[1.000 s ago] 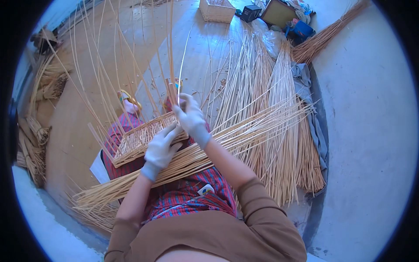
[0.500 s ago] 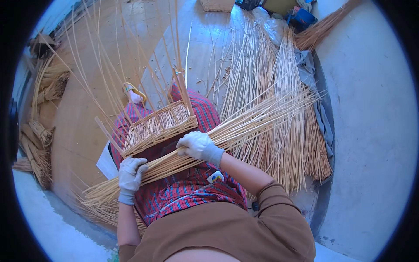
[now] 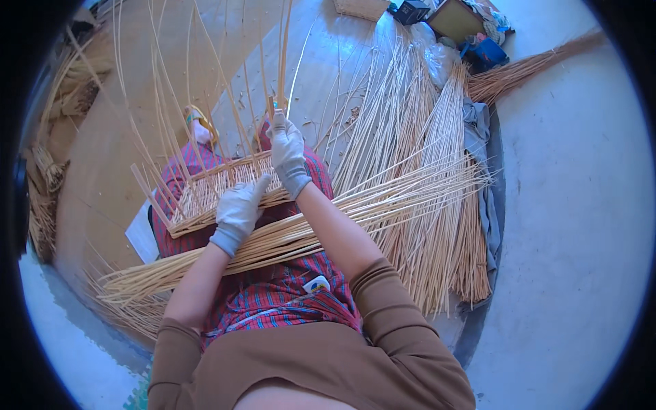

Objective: Weaving a wicker basket base and sides using long thin wooden strips.

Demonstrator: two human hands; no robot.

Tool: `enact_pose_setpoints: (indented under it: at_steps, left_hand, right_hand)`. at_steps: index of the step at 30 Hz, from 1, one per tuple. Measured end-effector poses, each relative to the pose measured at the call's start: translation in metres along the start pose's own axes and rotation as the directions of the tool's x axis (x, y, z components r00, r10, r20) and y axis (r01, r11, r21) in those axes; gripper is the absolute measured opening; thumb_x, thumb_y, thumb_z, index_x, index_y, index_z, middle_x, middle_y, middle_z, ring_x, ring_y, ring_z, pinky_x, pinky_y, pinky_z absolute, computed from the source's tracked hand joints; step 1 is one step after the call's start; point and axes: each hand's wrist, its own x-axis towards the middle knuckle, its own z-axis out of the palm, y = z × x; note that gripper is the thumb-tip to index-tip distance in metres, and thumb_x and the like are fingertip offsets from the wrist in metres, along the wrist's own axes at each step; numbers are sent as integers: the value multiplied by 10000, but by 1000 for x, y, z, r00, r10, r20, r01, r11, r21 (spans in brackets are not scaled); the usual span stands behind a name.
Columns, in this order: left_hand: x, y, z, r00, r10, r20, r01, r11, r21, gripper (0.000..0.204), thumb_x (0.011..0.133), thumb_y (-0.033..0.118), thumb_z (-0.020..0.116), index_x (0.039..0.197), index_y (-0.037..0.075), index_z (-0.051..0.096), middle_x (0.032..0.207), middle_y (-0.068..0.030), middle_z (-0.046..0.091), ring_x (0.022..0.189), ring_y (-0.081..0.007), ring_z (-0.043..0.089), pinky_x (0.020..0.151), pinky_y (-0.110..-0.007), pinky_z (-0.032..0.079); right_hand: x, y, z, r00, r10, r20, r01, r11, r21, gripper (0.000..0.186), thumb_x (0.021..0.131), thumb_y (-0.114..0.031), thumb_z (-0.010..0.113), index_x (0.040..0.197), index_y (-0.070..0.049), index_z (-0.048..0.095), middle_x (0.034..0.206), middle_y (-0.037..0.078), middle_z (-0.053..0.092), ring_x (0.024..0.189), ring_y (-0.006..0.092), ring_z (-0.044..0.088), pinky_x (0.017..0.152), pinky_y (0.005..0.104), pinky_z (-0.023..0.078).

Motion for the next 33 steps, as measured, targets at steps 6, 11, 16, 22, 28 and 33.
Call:
enact_pose_setpoints:
  at_steps: [6,11,16,22,28,33]
  left_hand:
    - [-8,-11,13,993,22,-116,-40,987,-155,667,730,130,756,1339,162,487,864,-89,629,835,-310,640,684,-441,521]
    - [-3,-6,12,998,-5,-56,-3,988,-156,659,734,135,762,1333,178,491,935,-84,628,889,-308,640,722,-436,528]
    - [-5,2,-5,1000,4,24,1,974,-227,605,773,205,779,1314,156,513,1086,-116,636,1030,-325,623,853,-435,513]
    - [-101,0,-56,990,-140,9,135,932,-336,355,837,310,731,1114,105,646,1018,-101,667,977,-323,617,855,-424,477]
    - [-136,-27,-65,990,-62,-125,19,948,-319,387,817,379,726,1089,110,667,980,-55,686,971,-272,639,1035,-485,377]
    - [-162,-85,-72,931,-227,-288,140,946,-292,162,823,128,698,984,129,691,882,-44,685,904,-251,650,1049,-465,392]
  right_hand:
    - [9,-2,-21,779,311,545,-469,866,176,525,929,-668,483,759,-172,498,533,-83,321,402,59,278,363,239,195]
    - [19,-3,-35,640,256,724,-562,799,214,546,907,-693,480,725,-180,451,521,-83,300,397,66,266,369,245,202]
    - [13,-2,-41,776,265,573,-398,910,118,604,930,-683,460,1010,-100,592,628,-32,439,498,75,418,457,237,349]
    - [-88,-19,-95,756,-282,591,641,506,-578,263,883,-247,657,1115,-123,651,911,136,645,869,314,644,769,446,510]
    - [-127,-38,-111,640,136,756,553,602,-576,261,755,-311,768,963,-153,769,862,88,712,883,277,665,810,397,522]
    - [-104,-69,-137,753,-308,581,657,386,-647,220,768,-180,768,984,-133,761,950,87,719,921,261,669,804,384,532]
